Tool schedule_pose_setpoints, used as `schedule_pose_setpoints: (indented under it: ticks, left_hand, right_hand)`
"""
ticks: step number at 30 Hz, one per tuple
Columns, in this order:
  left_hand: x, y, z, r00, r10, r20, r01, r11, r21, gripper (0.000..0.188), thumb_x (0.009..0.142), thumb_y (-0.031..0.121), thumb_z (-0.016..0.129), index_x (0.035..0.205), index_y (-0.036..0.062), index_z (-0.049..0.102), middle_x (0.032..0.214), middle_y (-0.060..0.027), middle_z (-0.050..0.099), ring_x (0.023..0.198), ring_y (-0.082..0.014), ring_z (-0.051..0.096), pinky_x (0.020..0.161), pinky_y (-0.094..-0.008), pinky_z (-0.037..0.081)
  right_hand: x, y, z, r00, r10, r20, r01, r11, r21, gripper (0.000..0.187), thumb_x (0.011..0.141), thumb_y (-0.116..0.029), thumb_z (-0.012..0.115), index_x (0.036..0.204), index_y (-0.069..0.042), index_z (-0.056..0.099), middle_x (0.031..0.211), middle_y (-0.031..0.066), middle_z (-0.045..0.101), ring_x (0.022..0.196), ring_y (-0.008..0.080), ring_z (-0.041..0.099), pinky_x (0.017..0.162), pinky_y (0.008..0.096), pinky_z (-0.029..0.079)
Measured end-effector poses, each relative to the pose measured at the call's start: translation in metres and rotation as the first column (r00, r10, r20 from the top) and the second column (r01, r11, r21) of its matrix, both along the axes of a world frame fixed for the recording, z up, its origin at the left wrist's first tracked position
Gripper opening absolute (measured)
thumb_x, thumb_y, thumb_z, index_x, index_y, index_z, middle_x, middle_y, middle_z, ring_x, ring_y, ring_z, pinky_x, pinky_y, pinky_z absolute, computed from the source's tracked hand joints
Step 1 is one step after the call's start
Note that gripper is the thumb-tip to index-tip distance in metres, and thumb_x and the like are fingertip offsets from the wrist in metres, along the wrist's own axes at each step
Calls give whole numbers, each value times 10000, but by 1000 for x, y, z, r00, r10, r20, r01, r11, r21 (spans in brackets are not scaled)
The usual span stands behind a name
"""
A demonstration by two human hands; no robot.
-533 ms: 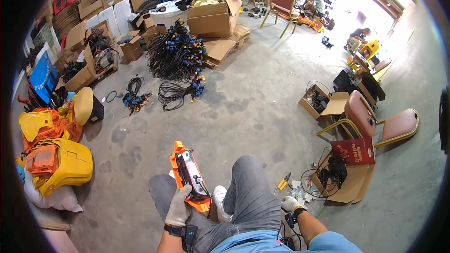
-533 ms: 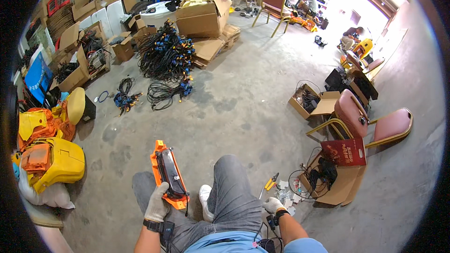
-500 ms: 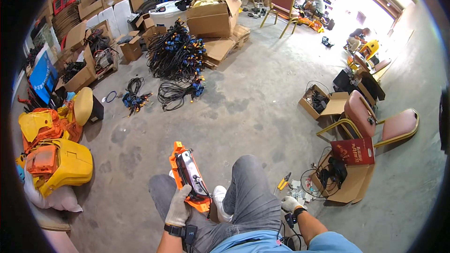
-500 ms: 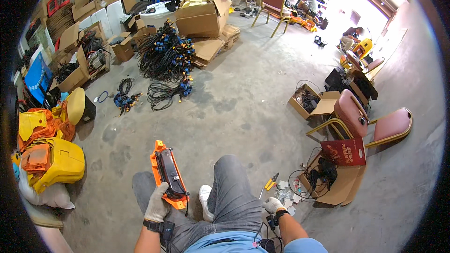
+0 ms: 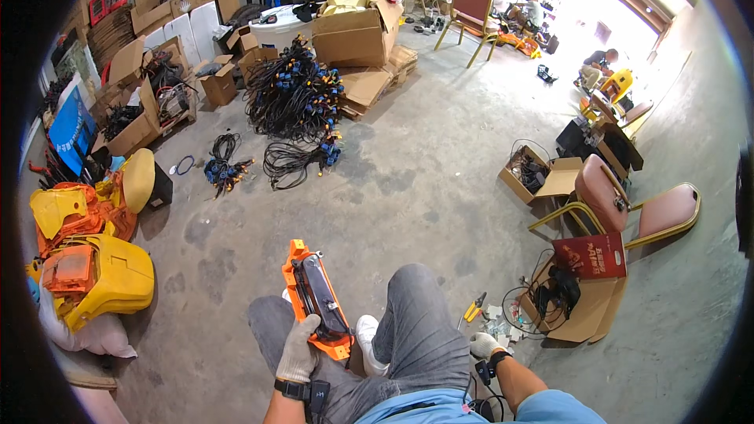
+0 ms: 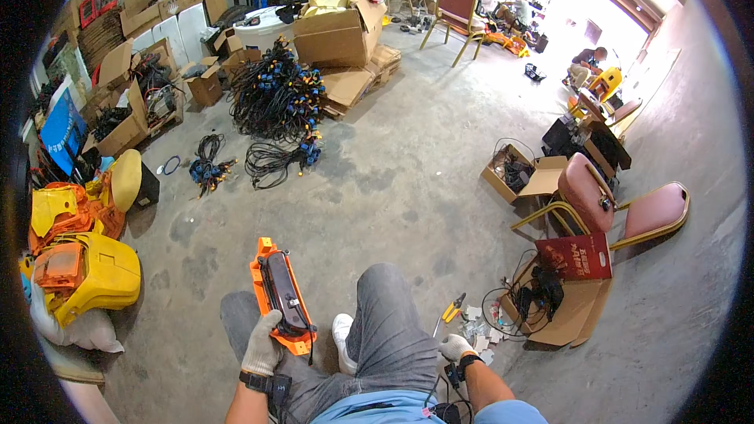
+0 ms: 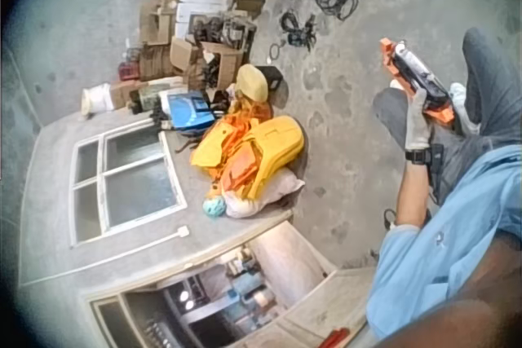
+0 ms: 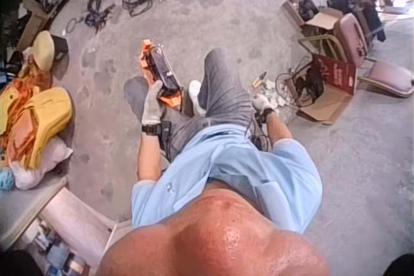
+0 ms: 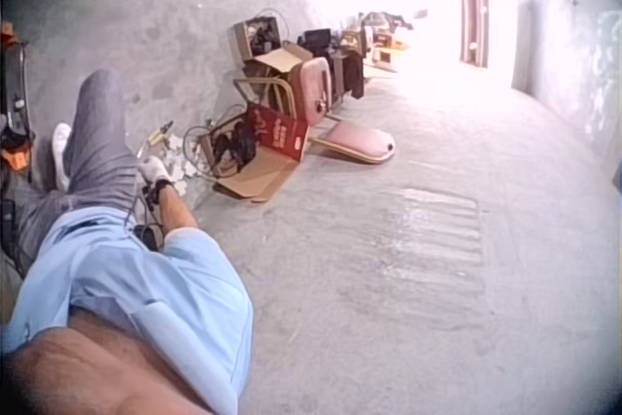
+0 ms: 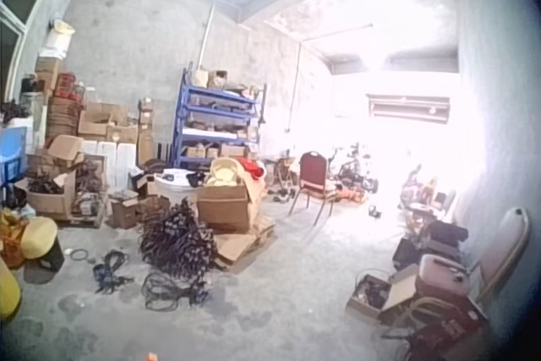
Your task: The person disassembles a toner cartridge by removing screws with a screwdriver, pulling the black casing away from the orange frame, and detaching internal components. After separating the parts, they continue to unscrew and pry apart the internal housing.
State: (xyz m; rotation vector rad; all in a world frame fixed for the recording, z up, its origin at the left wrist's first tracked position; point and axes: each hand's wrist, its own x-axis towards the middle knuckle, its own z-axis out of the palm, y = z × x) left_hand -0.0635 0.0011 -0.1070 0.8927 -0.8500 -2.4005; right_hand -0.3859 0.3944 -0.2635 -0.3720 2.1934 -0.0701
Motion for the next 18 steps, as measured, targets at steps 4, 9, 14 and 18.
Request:
schedule_pose_setpoints:
  ticks: [4, 9, 14, 18]
  left_hand:
    - [1, 0, -7, 1000, 6, -29, -7, 1000, -16, 412, 1035, 261, 658, 1349, -4, 620, 1211, -143, 743, 1091, -298, 761, 997, -495, 629]
    - [1, 1, 2, 999, 2, -42, 0, 999, 42, 387, 1039, 263, 676, 1333, 15, 641, 1203, -116, 749, 1088, -273, 761, 998, -477, 627]
    - [-6, 2, 18, 1000, 11, -12, -11, 1000, 19, 337, 1041, 179, 603, 1333, 14, 632, 1167, -102, 756, 1036, -237, 771, 959, -423, 635]
    - [-4, 3, 11, 999, 31, -21, -30, 999, 15, 344, 1048, 206, 624, 1336, 17, 630, 1168, -94, 755, 1042, -236, 768, 973, -418, 629]
  right_hand:
    - [0, -1, 0, 1000, 0, 1, 0, 1000, 0, 526, 907, -462, 657, 1116, -1, 799, 1025, 249, 791, 1035, 379, 770, 951, 446, 581]
    - [0, -4, 5, 1000, 7, -7, -7, 1000, -17, 452, 906, -362, 685, 1131, 17, 785, 973, 248, 790, 913, 340, 793, 804, 421, 618]
    - [0, -2, 6, 1000, -28, -3, 28, 1000, -8, 557, 920, -520, 665, 1077, -3, 804, 947, 223, 795, 950, 348, 781, 897, 429, 583]
    - [1, -4, 11, 999, 13, -35, -14, 1000, -25, 559, 922, -528, 664, 1066, -7, 805, 932, 219, 794, 946, 348, 781, 891, 433, 582]
